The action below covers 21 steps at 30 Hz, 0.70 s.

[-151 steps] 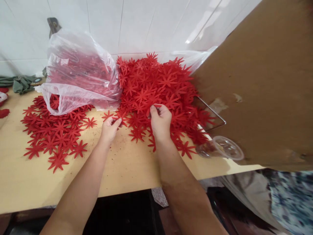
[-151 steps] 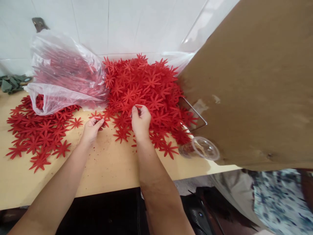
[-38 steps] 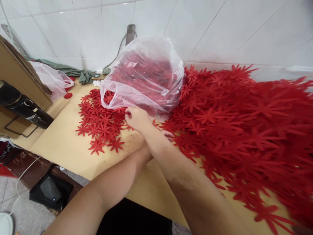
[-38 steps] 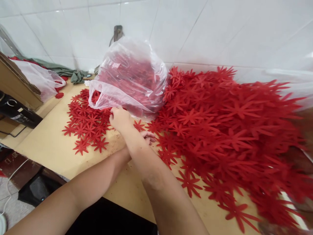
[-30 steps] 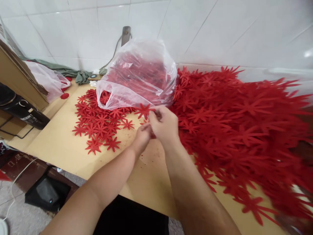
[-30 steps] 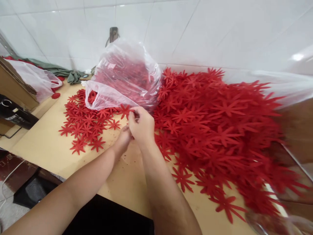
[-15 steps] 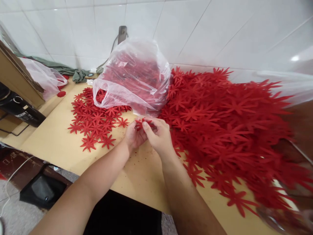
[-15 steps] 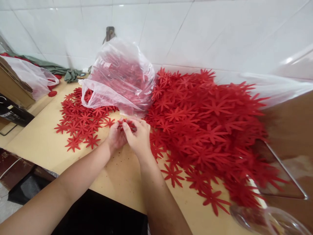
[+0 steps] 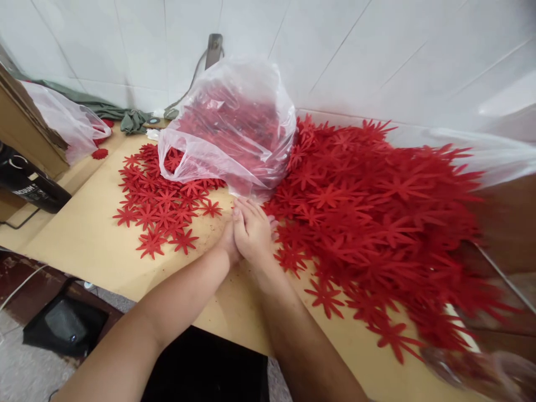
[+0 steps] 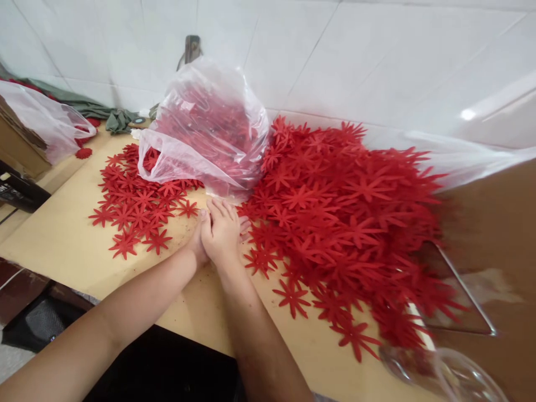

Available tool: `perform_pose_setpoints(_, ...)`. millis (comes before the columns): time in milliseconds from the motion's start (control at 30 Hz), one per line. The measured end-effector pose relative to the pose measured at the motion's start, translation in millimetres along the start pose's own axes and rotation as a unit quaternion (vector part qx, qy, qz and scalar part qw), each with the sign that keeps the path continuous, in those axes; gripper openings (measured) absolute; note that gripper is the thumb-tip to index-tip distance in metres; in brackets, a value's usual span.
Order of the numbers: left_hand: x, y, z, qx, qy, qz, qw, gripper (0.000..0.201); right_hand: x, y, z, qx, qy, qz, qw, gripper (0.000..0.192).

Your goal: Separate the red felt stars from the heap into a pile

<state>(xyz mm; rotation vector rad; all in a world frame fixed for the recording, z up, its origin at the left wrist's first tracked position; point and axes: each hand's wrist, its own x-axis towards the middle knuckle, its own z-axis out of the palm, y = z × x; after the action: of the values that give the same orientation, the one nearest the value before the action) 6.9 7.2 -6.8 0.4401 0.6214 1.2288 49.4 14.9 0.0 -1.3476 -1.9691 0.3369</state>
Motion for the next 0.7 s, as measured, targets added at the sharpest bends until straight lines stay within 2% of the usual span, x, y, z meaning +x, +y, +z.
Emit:
perform_pose_setpoints(167,-5.6,4.9,0.8,-0.054,0.012,-0.033,0.998,0.053,-1.4,4.8,-1.1,-0.015,-0.014,0.033,0.999,0.051)
perform_pose_setpoints(267,-8.9,12.8,-0.7,-0.071,0.011,-0.035,0.997,0.062,-20.8,-6.2,-9.4,-0.026,-0.024,-0.022,0.999,0.053)
perform_pose_setpoints(367,-9.3,17.9,0.3,-0.091,-0.006,-0.077,0.993,0.068,-42.7,-20.3,-12.7,-0.002,-0.035,-0.059,0.998,0.055)
perform_pose_setpoints(433,-8.9,17.5,4.1,-0.101,-0.007,-0.089,0.991,0.066,-45.3,-22.0,-10.6,0.015,-0.015,-0.036,0.999,0.057)
perform_pose_setpoints(533,-11.0,12.1,12.6,-0.099,0.009,-0.056,0.994,0.057,-27.7,-8.0,-5.5,0.013,0.022,0.028,0.999,0.060)
perform_pose_setpoints(633,-17.2,5.1,18.9,-0.080,-0.016,-0.048,0.996,0.054,-6.2,15.9,-3.6,0.018,0.043,0.098,0.994,0.063)
perform_pose_setpoints(700,-19.9,1.5,19.1,-0.063,-0.042,-0.062,0.995,0.056,-3.2,25.5,-4.7,0.021,0.048,0.097,0.994,0.067)
